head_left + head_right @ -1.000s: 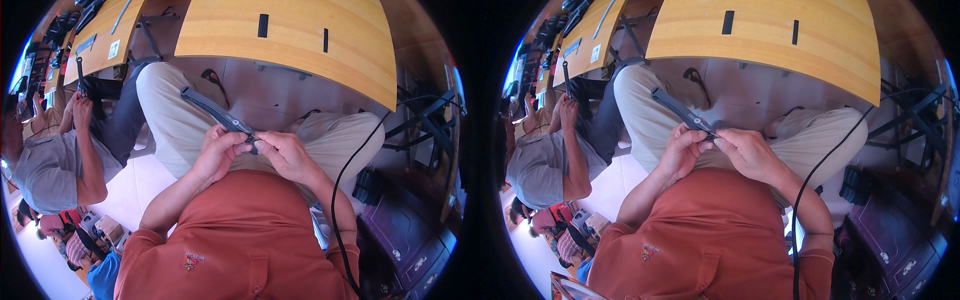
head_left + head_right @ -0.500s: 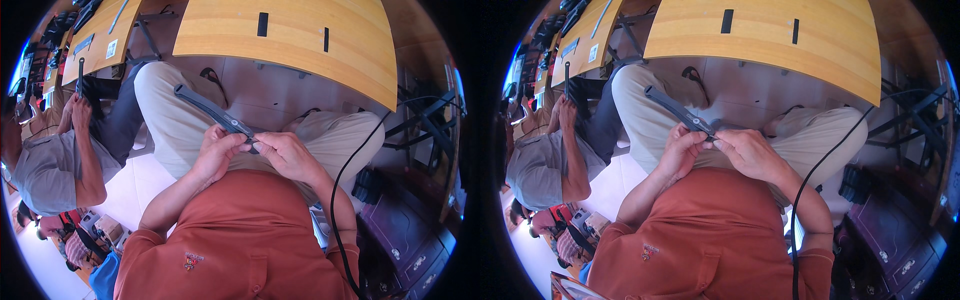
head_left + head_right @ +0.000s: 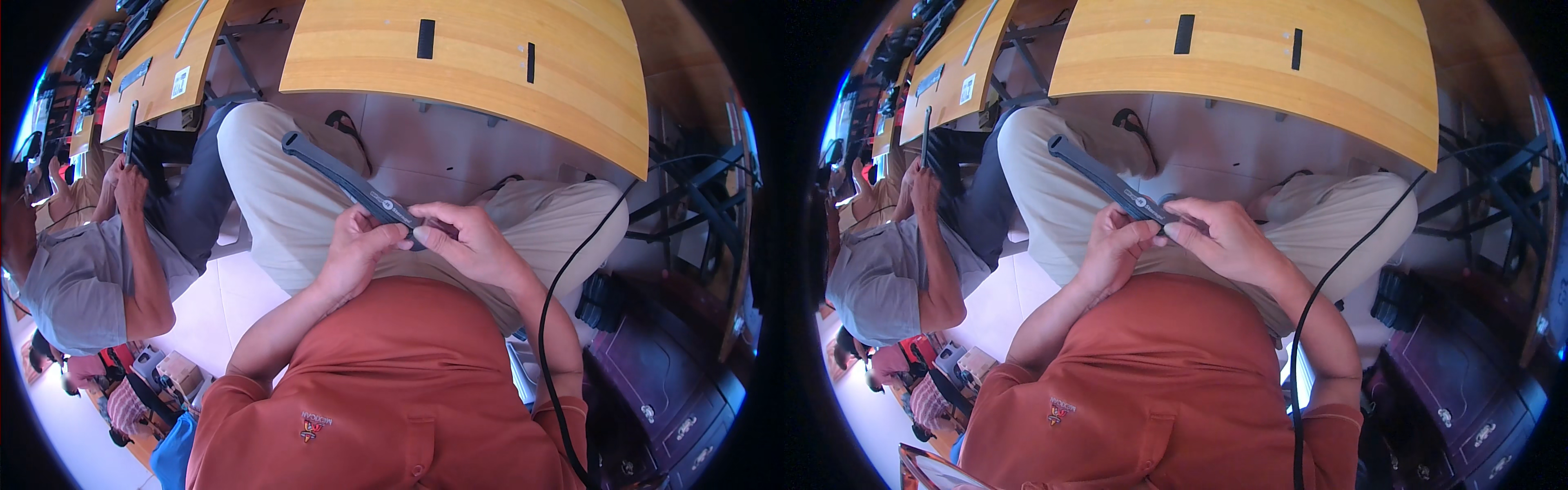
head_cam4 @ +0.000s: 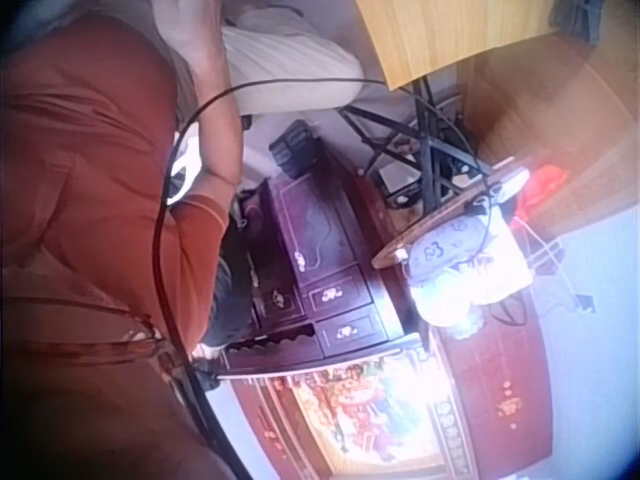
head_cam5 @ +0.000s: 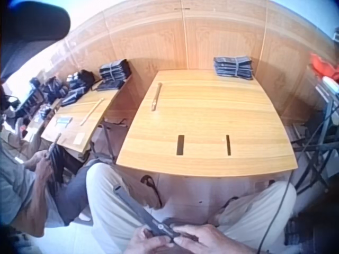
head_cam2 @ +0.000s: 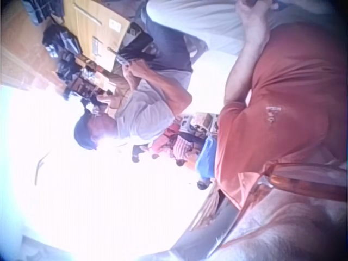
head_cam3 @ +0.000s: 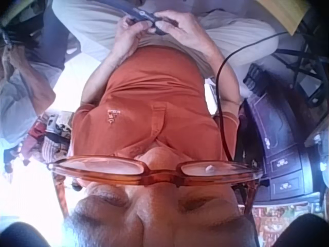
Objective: The recorder is assembling small pins and components onto black rubber watch straps at a workstation.
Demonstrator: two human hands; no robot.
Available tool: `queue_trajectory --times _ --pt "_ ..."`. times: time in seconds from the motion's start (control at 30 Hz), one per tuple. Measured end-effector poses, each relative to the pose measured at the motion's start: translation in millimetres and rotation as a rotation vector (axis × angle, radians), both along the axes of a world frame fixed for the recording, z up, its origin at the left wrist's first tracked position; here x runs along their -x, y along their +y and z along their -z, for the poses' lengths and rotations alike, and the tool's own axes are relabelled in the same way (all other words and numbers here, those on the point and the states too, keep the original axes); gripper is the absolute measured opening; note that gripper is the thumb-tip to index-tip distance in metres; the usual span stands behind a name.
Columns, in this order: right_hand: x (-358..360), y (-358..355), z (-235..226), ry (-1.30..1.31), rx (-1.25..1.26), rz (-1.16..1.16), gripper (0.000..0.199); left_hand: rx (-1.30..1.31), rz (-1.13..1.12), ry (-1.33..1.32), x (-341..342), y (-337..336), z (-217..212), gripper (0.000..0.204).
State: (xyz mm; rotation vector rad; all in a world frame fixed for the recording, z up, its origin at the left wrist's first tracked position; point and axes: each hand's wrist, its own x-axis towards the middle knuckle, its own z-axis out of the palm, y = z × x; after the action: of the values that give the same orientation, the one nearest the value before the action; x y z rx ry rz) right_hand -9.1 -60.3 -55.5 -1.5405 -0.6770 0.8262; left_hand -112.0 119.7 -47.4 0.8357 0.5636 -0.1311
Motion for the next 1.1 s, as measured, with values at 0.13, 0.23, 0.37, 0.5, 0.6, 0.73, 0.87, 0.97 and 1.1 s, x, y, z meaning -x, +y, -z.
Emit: queue_trajectory --times 0.13,0.23,0.37,0.5,0.6,0.73,0.87,0.97,1.1 --pt "-3.0 -4.1 -3.7 0.152 0.025 -0.011 0.031 -0.012 0.024 -0.017 -0.2 0.9 -0.6 0.016" --pt "-5.9 -5.9 -6.4 0.196 0.04 -0.045 0.032 0.006 0.006 -0.012 -1.0 0.8 -0.5 0.015" --pt "-2.5 -9.0 -7.9 -0.095 0.033 -0.081 0.034 0.003 -0.006 -0.009 0.6 2.0 0.4 0.02" --pt "-2.1 -5.8 -20.0 -0.147 0.052 -0.16 0.028 0.021 -0.008 -0.035 2.3 3.0 4.9 0.02" --pt "-2.7 -4.0 -19.6 -0.176 0.048 -0.15 0.026 0.021 -0.003 -0.035 1.9 3.7 3.9 0.02" --pt "-6.0 -2.8 -20.0 -0.218 0.079 -0.175 0.025 0.008 -0.002 -0.042 0.8 3.3 3.5 0.021" --pt "-4.6 -1.9 -16.5 -0.22 0.057 -0.158 0.026 0.027 -0.024 -0.029 -1.2 2.3 -0.5 0.015" --pt "-2.6 -2.2 -13.6 -0.224 0.022 -0.129 0.028 0.016 -0.01 -0.033 -0.4 3.4 2.4 0.018" --pt "-2.8 -1.9 -12.6 -0.226 0.017 -0.126 0.027 0.004 0.005 -0.029 -0.3 4.3 4.2 0.021"
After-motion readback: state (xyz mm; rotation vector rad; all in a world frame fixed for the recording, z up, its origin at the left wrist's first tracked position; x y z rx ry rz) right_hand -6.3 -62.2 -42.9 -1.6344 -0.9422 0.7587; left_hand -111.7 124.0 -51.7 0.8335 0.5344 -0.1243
